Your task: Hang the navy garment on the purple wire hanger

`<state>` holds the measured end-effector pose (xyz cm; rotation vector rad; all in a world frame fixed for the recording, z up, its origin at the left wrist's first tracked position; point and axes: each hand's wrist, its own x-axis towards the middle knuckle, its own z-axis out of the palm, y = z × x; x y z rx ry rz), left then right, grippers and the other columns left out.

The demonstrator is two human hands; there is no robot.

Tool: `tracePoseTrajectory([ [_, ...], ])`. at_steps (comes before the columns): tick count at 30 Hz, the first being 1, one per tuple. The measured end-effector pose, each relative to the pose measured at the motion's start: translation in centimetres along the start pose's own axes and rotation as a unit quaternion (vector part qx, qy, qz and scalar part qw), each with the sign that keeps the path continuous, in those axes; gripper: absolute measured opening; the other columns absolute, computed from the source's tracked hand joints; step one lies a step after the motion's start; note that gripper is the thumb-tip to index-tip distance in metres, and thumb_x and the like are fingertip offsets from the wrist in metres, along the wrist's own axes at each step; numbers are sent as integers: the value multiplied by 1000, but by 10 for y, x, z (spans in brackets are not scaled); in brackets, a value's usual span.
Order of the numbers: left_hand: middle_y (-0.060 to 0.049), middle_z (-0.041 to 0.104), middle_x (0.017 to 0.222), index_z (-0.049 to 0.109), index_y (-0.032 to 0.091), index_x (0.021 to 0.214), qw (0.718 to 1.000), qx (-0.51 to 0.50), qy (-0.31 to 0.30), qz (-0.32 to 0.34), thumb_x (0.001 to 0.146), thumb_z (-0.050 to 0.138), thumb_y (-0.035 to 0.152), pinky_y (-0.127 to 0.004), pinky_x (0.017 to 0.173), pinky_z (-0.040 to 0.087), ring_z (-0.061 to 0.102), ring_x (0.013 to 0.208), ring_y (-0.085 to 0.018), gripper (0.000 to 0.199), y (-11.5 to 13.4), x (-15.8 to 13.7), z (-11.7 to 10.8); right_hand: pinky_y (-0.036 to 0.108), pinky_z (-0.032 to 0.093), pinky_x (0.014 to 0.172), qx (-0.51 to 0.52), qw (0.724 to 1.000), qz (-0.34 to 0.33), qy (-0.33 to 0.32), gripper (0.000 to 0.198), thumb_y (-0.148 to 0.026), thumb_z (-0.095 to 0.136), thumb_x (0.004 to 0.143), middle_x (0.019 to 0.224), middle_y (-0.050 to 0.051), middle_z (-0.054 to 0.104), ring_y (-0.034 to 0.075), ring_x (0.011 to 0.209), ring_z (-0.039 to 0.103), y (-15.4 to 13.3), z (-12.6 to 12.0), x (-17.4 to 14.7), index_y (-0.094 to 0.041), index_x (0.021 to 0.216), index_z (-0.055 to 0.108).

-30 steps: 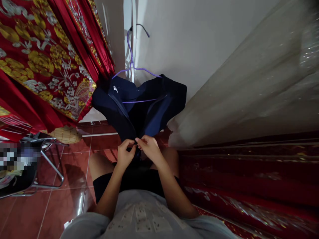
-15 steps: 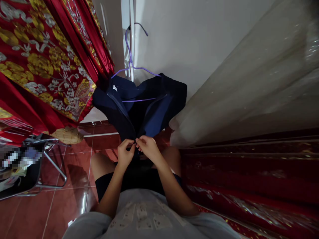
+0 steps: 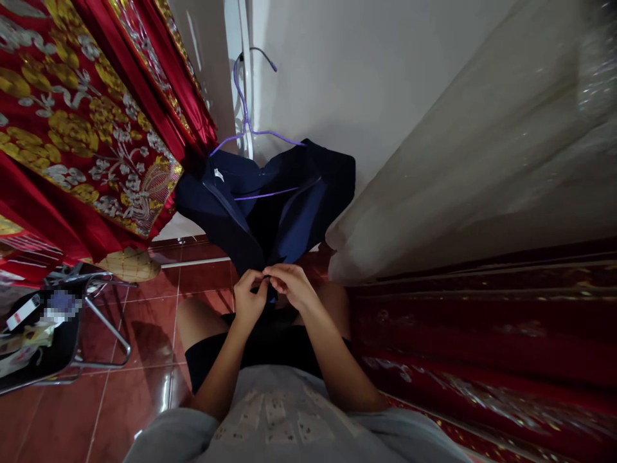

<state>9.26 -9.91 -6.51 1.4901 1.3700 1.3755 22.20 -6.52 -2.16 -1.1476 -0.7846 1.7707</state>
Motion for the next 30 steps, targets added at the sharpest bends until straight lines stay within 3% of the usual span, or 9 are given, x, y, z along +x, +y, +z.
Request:
tracePoseTrajectory([
  [5, -1, 62, 82, 65, 19, 84, 1000, -4, 29, 8, 93, 64, 25, -23, 69, 57, 65, 77, -14, 11, 0, -5, 5, 20, 21, 41, 39, 998, 37, -41, 26, -38, 80, 57, 47, -4, 48, 5, 43, 35, -2, -4, 4, -16, 62, 68],
  [9, -1, 62, 81, 65, 18, 83, 999, -1, 33, 13, 91, 61, 19, -22, 68, 55, 64, 76, -13, 8, -1, -5, 6, 21, 18, 39, 71, 995, 67, -37, 23, -38, 70, 56, 44, -5, 47, 5, 38, 30, -1, 2, 6, -17, 61, 62],
  [13, -1, 64, 80, 63, 18, 84, 999, 3, 39, 6, 91, 61, 19, -22, 67, 54, 64, 73, -13, 8, 2, 4, 2, 22, 20, 40, 63, 998, 25, -7, 21, -36, 67, 59, 49, -2, 53, 6, 38, 36, -9, 18, 13, -17, 65, 60],
  [16, -1, 62, 80, 61, 19, 83, 999, 11, 36, 16, 92, 62, 23, -22, 67, 52, 64, 75, -14, 10, 5, 15, 2, 21, 22, 39, 47, 997, -55, 15, 17, -34, 64, 65, 51, -2, 54, 6, 39, 39, -39, 29, 27, -17, 68, 60],
  [21, -1, 57, 79, 58, 20, 81, 996, 42, 3, 80, 94, 61, 25, -23, 66, 49, 60, 73, -14, 14, 1, 28, 10, 18, 22, 37, 59, 977, -200, 35, 20, -32, 59, 83, 53, -4, 50, 3, 38, 35, -130, 46, 67, -18, 70, 55],
  [24, -1, 56, 80, 57, 20, 81, 993, 61, -12, 99, 95, 58, 23, -24, 66, 48, 59, 73, -14, 15, -6, 34, 16, 16, 23, 36, 53, 972, -229, 23, 30, -36, 63, 88, 56, -6, 48, 2, 39, 37, -173, 54, 83, -19, 69, 48],
  [27, -1, 54, 80, 57, 20, 80, 988, 90, -60, 108, 94, 55, 20, -24, 67, 48, 58, 72, -14, 14, -19, 45, 14, 15, 22, 36, 60, 973, -225, 6, 30, -36, 63, 90, 57, -7, 47, 1, 39, 36, -188, 57, 80, -19, 71, 47],
  [30, -1, 54, 79, 56, 20, 79, 977, 139, -109, 119, 91, 55, 14, -25, 65, 47, 56, 67, -14, 13, -35, 66, 0, 14, 23, 36, 68, 965, -252, 10, 26, -33, 59, 92, 56, -7, 46, 1, 39, 39, -182, 55, 59, -19, 73, 49],
])
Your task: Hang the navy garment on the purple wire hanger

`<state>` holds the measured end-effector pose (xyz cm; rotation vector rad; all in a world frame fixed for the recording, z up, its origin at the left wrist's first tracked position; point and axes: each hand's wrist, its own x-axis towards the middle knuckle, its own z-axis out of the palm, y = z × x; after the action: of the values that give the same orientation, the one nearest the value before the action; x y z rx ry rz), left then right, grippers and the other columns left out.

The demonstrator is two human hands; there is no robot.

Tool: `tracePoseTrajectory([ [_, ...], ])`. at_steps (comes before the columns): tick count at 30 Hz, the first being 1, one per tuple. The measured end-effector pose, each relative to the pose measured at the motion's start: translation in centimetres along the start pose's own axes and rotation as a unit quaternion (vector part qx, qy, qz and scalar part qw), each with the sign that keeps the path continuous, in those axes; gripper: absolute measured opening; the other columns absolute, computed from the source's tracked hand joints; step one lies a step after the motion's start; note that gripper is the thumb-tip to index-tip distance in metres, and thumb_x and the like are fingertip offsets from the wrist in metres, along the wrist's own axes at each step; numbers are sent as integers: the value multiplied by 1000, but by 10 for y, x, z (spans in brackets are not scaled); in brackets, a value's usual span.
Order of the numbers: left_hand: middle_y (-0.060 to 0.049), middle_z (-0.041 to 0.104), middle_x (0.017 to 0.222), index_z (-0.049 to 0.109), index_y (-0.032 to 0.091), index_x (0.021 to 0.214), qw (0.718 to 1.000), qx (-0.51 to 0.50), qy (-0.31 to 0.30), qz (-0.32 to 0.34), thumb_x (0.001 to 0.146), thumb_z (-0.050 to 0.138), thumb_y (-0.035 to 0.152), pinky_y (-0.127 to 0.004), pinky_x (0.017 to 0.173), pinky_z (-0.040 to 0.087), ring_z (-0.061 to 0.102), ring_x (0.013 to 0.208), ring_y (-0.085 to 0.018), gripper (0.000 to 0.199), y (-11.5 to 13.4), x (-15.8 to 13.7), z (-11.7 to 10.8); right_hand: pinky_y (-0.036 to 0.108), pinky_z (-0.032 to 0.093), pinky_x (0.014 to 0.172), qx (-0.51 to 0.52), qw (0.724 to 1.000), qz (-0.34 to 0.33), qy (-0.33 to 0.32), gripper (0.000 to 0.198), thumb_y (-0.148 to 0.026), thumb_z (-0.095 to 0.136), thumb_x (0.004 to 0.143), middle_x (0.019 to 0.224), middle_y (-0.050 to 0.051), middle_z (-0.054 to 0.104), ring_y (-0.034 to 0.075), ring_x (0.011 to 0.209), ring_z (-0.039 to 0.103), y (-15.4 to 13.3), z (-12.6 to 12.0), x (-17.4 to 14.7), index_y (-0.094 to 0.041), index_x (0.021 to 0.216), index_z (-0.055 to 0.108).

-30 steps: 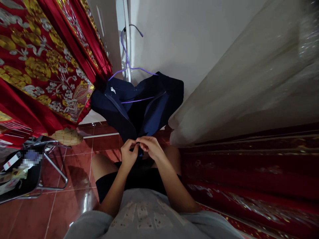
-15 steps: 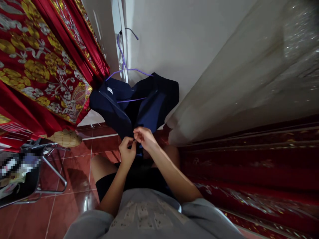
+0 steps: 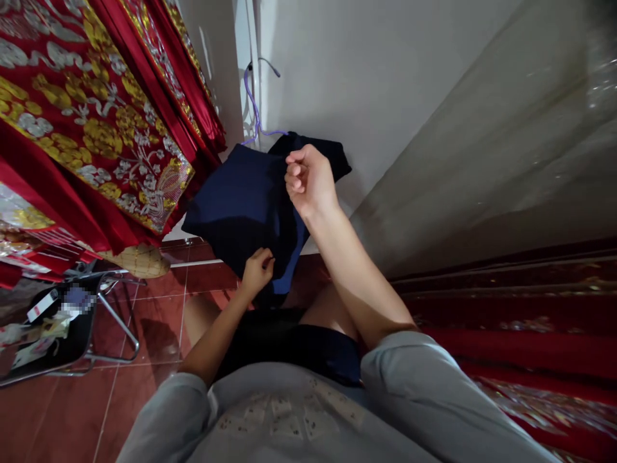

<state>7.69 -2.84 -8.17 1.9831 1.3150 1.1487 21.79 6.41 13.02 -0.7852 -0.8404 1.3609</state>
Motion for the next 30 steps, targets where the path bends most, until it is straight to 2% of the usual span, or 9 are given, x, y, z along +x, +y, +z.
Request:
tracePoseTrajectory([
  [5, -6, 66, 89, 65, 18, 91, 998, 45, -38, 30, 84, 60, 6, -31, 75, 55, 65, 77, -18, 15, -4, 40, -38, 14, 21, 35, -15, 997, -64, -39, 23, -28, 57, 91, 48, -9, 44, 2, 34, 38, -8, -1, -34, -19, 70, 50],
  [8, -9, 70, 111, 65, 20, 117, 994, -14, 34, 101, 94, 61, 18, -35, 90, 57, 69, 98, -20, 24, 36, 70, -64, 14, 22, 36, -46, 995, -64, -63, 27, -34, 60, 92, 48, -9, 45, 3, 35, 40, -5, 0, -37, -19, 71, 49],
  [11, -6, 67, 109, 60, 22, 127, 979, -84, 123, 140, 98, 64, 29, -38, 97, 56, 69, 102, -21, 31, 83, 101, -88, 13, 27, 39, -75, 993, -55, -66, 30, -37, 60, 95, 51, -8, 45, 3, 38, 42, 4, -1, -37, -20, 73, 49],
  [14, -5, 62, 101, 64, 19, 111, 976, -156, 105, 107, 95, 70, 32, -45, 103, 54, 68, 110, -26, 21, 104, 127, -106, 15, 27, 39, -90, 992, -60, -68, 25, -30, 54, 98, 52, -7, 46, 4, 40, 42, 8, -3, -40, -20, 75, 52],
  [19, -4, 56, 91, 60, 16, 91, 972, -211, 95, 46, 95, 71, 24, -53, 111, 48, 63, 120, -30, 13, 105, 140, -109, 17, 27, 41, -126, 987, -78, -58, 29, -25, 58, 97, 52, -7, 42, 4, 40, 37, 17, -4, -33, -20, 70, 49],
  [24, -5, 58, 96, 62, 16, 93, 976, -110, 124, 144, 94, 71, 35, -43, 110, 46, 62, 109, -23, 21, 126, 140, -121, 18, 29, 48, -182, 979, -94, 6, 29, -27, 62, 89, 53, -7, 36, 6, 50, 38, 62, -16, -10, -20, 66, 47],
  [27, -4, 58, 100, 60, 13, 102, 951, -24, 229, 207, 101, 59, 38, -33, 104, 46, 57, 101, -15, 25, 112, 154, -148, 19, 27, 48, -229, 970, -76, 23, 27, -24, 61, 83, 52, -6, 37, 6, 51, 37, 88, -29, -13, -20, 60, 47],
  [28, -3, 57, 98, 58, 12, 103, 942, -22, 272, 195, 103, 56, 36, -30, 101, 47, 56, 97, -12, 24, 99, 159, -157, 20, 27, 48, -238, 968, -71, 24, 26, -22, 60, 81, 51, -6, 39, 6, 50, 36, 94, -33, -18, -20, 58, 46],
  [30, 2, 53, 90, 51, 12, 94, 927, -115, 349, 80, 105, 53, 26, -24, 99, 46, 54, 87, -7, 18, 62, 168, -170, 21, 26, 47, -235, 970, -62, 14, 24, -22, 58, 78, 48, -6, 41, 6, 47, 37, 100, -37, -32, -21, 56, 46],
])
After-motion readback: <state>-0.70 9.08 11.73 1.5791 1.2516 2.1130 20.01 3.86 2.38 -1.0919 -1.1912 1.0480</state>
